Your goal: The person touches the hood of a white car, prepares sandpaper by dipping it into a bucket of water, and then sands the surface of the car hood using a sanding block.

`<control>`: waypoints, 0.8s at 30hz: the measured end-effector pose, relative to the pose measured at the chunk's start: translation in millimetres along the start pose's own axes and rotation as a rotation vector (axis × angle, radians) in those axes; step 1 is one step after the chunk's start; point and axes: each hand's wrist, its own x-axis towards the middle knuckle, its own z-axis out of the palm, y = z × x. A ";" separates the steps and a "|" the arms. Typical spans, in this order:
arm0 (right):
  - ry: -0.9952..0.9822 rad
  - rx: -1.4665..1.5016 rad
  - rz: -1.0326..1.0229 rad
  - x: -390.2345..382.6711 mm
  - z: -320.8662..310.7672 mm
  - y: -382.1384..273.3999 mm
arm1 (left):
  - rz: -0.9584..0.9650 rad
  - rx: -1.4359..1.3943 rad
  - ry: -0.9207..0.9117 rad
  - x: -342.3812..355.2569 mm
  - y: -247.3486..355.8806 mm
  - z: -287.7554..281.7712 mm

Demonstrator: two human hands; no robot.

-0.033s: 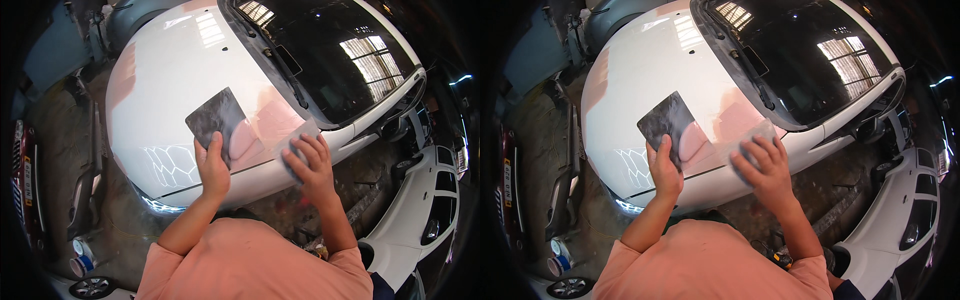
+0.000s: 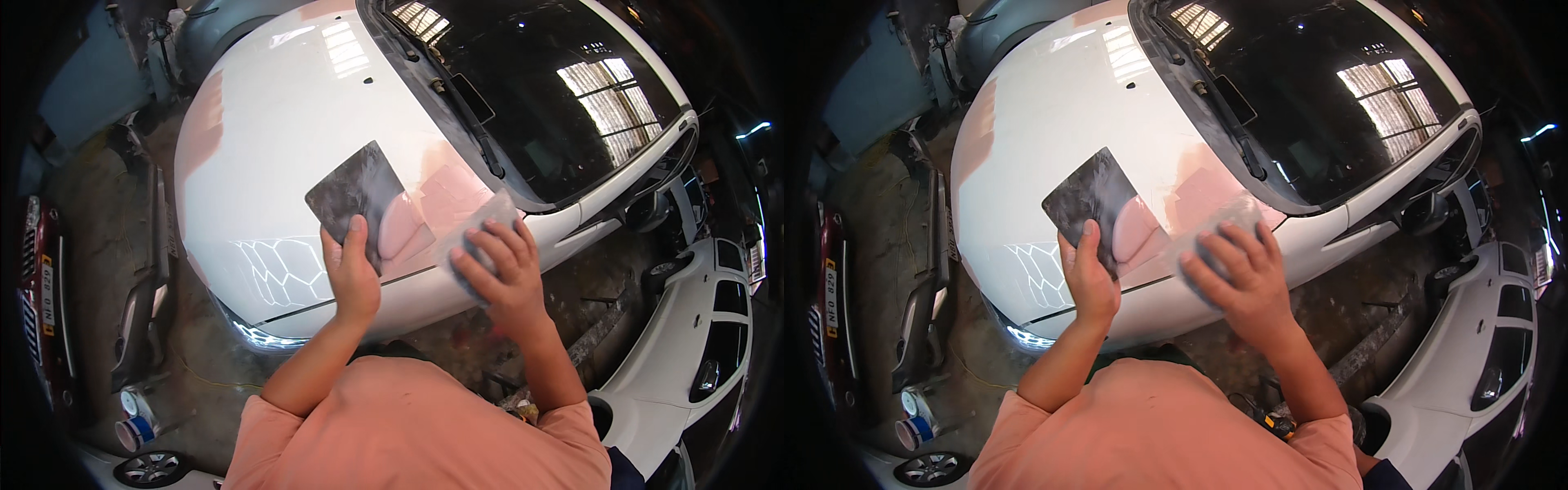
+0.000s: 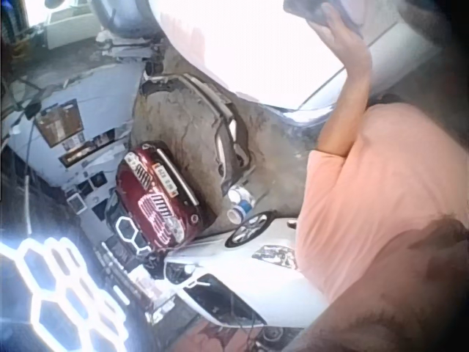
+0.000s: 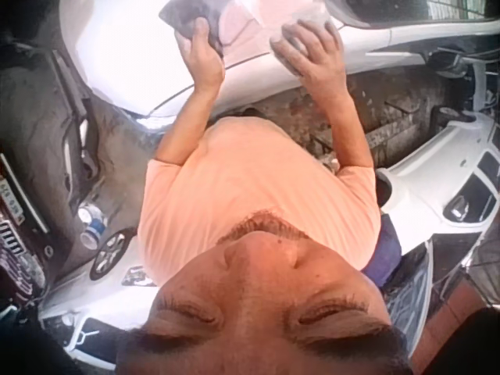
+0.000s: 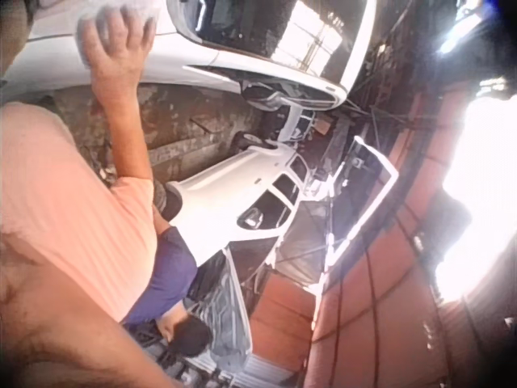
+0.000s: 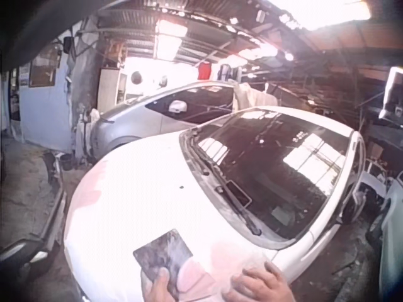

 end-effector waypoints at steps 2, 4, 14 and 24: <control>-0.036 -0.031 -0.101 9.4 1.0 -1.1 | 0.037 0.032 -0.019 -2.1 -9.7 8.7; 0.012 0.000 -0.120 16.9 4.5 -2.1 | 0.049 -0.006 -0.027 -5.7 -17.2 15.9; -0.425 -0.023 0.252 72.6 54.7 59.5 | 0.260 0.029 0.151 29.5 1.3 -38.7; -0.607 -0.133 0.408 142.1 135.6 128.5 | -0.055 -0.014 0.285 0.5 -4.6 -113.6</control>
